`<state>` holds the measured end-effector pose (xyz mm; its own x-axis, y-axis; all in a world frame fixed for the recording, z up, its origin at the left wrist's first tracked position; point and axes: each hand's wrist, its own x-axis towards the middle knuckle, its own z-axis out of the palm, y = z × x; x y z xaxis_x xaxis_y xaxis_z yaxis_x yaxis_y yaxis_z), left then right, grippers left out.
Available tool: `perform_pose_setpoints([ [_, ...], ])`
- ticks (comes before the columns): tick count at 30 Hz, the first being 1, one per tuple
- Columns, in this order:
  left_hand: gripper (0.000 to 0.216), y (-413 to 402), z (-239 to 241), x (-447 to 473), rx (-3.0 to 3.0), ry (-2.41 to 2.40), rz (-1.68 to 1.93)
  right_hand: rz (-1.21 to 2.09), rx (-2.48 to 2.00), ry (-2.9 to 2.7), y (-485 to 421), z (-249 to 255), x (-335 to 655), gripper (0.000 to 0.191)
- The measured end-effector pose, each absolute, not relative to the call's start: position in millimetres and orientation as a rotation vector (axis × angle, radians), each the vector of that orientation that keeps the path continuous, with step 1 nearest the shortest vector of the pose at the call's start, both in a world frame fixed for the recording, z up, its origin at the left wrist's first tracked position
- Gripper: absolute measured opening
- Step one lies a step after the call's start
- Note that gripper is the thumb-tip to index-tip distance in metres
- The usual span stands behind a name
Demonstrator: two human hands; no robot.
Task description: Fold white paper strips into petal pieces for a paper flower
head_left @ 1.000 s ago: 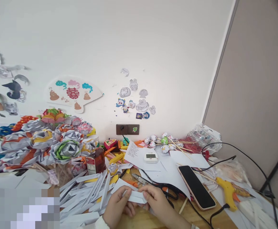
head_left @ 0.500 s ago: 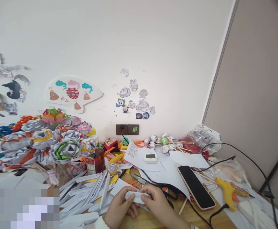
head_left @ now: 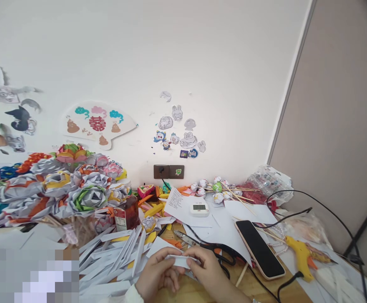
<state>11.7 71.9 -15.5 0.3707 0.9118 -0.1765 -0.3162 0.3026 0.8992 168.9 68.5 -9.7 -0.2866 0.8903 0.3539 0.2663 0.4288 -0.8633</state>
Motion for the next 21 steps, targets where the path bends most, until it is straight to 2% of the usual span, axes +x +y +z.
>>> perform_pose_setpoints([
  [7,0.022,72.5,-10.8,12.0,0.898,0.784,0.976,1.045,-1.031,-1.630,76.2,-20.7,170.0,0.015],
  [12,0.029,73.4,-14.1,13.3,0.964,0.825,0.983,1.231,-0.965,-1.521,79.2,-26.7,170.2,0.027],
  [21,0.033,73.2,-15.2,12.4,0.968,0.845,0.955,1.164,-0.972,-1.595,81.1,-31.7,171.7,0.026],
])
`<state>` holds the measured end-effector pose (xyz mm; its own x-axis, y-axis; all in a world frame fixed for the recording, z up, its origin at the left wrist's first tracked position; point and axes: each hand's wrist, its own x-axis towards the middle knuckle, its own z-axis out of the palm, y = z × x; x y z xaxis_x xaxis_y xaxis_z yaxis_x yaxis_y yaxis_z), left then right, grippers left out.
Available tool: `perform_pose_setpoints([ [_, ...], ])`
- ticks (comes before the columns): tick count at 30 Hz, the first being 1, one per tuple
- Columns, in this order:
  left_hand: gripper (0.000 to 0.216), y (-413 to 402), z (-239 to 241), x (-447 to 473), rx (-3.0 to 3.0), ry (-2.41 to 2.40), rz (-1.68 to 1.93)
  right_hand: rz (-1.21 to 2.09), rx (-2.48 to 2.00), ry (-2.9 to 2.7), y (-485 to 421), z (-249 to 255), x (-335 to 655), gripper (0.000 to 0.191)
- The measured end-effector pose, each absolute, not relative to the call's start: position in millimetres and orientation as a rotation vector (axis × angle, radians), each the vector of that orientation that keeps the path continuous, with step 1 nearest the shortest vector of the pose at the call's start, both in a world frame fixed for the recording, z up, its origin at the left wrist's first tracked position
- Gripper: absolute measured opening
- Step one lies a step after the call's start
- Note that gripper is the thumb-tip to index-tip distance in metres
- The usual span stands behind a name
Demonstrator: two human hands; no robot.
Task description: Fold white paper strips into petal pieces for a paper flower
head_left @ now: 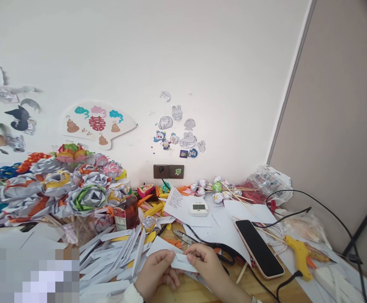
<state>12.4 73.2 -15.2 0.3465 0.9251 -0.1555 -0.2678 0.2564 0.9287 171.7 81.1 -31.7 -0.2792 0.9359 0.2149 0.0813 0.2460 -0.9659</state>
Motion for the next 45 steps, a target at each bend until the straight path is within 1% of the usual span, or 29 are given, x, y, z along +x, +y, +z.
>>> perform_pose_setpoints([
  [4,0.032,73.0,-11.9,11.2,0.941,0.820,0.970,1.158,-0.980,-1.562,81.2,-29.2,171.1,0.024],
  [8,0.040,74.1,-18.5,12.0,0.988,0.847,0.989,1.144,-0.976,-1.612,80.9,-28.2,171.1,0.024],
  [11,0.044,75.5,-23.5,12.6,1.007,0.874,1.009,1.099,-0.977,-1.662,79.1,-26.8,170.9,0.020],
  [20,0.042,72.3,-16.7,13.3,1.013,0.832,1.008,0.936,-1.013,-1.738,74.3,-18.5,172.3,0.015],
  [27,0.038,72.4,-17.3,14.3,1.045,0.828,0.985,0.939,-0.985,-1.755,75.3,-20.2,171.9,0.024],
  [34,0.041,73.9,-20.4,12.5,1.049,0.841,0.985,0.921,-0.995,-1.764,73.4,-20.1,172.3,0.020],
  [38,0.039,73.9,-20.7,12.5,1.056,0.878,0.953,0.888,-1.000,-1.800,71.9,-18.3,172.1,0.020],
  [42,0.035,72.6,-21.3,14.6,1.113,0.924,0.919,0.859,-1.017,-1.822,72.0,-19.3,171.5,0.023],
  [45,0.037,71.1,-22.6,16.7,1.153,0.932,0.907,0.846,-1.037,-1.824,73.1,-20.5,171.1,0.028],
])
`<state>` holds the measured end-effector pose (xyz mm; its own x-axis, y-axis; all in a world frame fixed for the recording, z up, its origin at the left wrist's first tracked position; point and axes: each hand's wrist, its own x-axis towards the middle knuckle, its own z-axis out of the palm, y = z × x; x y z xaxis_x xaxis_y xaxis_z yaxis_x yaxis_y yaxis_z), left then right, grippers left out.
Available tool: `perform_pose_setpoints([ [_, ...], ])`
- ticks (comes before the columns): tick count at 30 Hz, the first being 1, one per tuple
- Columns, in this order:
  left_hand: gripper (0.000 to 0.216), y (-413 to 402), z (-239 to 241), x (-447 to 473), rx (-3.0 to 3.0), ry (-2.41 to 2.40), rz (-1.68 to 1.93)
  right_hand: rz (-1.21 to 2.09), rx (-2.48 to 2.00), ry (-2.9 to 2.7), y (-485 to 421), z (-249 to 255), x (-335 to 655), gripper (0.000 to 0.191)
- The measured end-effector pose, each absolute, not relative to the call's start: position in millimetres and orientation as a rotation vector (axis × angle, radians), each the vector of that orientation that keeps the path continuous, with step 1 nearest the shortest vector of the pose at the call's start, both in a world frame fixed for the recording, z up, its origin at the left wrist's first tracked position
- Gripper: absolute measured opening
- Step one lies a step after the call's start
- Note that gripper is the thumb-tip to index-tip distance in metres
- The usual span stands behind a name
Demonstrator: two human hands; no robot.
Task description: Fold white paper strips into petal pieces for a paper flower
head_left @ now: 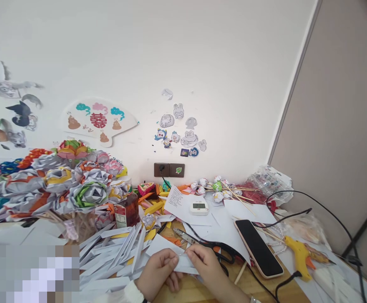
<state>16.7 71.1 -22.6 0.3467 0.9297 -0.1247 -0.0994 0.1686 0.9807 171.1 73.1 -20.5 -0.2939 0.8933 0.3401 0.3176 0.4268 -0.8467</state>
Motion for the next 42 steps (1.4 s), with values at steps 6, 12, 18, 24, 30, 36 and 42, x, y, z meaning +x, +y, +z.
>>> perform_pose_setpoints([
  [6,0.041,70.1,-25.7,20.6,1.184,0.985,0.938,0.846,-1.067,-1.830,74.5,-18.3,170.8,0.030],
  [12,0.037,66.5,-25.7,22.5,1.256,1.031,0.958,0.812,-1.062,-1.878,69.8,-13.8,169.4,0.032],
  [18,0.036,64.2,-24.1,23.2,1.343,1.069,0.973,0.792,-1.062,-1.894,70.2,-14.5,169.2,0.033],
  [24,0.036,62.6,-22.9,24.7,1.363,1.107,0.988,0.787,-1.062,-1.901,68.8,-12.1,169.2,0.033],
  [30,0.038,65.6,-19.0,24.9,1.214,1.031,0.979,0.872,-0.962,-1.836,64.9,-11.4,170.1,0.030],
  [36,0.039,70.1,-18.5,22.5,1.152,0.953,0.978,0.892,-1.007,-1.788,64.5,-11.4,170.9,0.034],
  [42,0.039,69.9,-18.5,21.8,1.097,0.934,0.991,0.957,-0.991,-1.806,66.9,-12.4,169.8,0.023],
])
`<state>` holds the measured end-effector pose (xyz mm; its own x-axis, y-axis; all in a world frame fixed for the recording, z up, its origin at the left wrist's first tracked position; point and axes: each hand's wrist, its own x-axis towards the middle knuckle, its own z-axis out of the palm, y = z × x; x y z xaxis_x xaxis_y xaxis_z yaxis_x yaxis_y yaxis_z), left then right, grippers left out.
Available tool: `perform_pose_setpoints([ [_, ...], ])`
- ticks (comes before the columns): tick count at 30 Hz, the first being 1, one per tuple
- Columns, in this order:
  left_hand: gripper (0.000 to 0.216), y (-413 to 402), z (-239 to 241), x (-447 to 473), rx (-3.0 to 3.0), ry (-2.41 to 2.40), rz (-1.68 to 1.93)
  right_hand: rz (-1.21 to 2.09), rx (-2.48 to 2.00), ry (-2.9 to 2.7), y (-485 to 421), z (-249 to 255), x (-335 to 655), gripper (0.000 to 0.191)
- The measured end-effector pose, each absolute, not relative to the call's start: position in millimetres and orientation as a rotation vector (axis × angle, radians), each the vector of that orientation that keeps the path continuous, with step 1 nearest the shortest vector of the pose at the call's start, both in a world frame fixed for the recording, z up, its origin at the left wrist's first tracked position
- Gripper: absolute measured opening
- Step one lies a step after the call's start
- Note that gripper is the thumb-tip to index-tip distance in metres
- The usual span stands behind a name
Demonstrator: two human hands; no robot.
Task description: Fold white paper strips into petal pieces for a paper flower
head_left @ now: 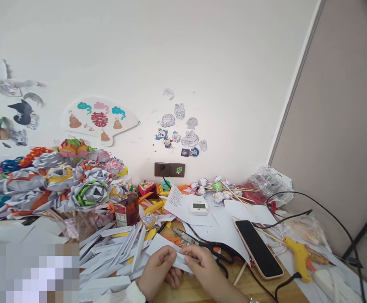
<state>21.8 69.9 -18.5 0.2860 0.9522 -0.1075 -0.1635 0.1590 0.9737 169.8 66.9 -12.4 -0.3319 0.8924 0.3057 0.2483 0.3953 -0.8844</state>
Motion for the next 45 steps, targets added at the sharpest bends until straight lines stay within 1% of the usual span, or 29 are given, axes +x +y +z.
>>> perform_pose_setpoints([
  [5,0.040,68.4,-17.1,22.0,1.087,0.938,0.986,0.999,-1.020,-1.786,68.3,-14.7,168.9,0.018],
  [17,0.037,67.1,-18.9,24.2,1.174,0.988,1.000,0.954,-1.029,-1.806,68.0,-13.6,168.2,0.016],
  [22,0.033,69.4,-19.2,19.5,1.158,0.972,1.045,0.995,-0.980,-1.785,66.5,-11.4,169.9,0.023],
  [29,0.032,74.4,-17.7,13.3,0.964,0.822,1.007,1.151,-0.941,-1.664,70.2,-16.9,168.4,0.020],
  [36,0.023,68.5,-9.3,13.9,0.804,0.769,1.061,1.072,-0.965,-1.702,70.2,-14.6,171.9,0.022],
  [40,0.020,65.9,-5.7,13.8,0.805,0.758,1.067,1.098,-0.947,-1.706,71.1,-17.8,172.8,0.027],
  [43,0.021,67.5,-8.5,14.2,0.851,0.792,1.060,1.103,-0.949,-1.707,73.1,-21.5,172.9,0.030],
  [45,0.024,70.0,-12.3,13.8,0.884,0.839,1.067,1.065,-0.959,-1.716,74.4,-22.7,172.7,0.025],
])
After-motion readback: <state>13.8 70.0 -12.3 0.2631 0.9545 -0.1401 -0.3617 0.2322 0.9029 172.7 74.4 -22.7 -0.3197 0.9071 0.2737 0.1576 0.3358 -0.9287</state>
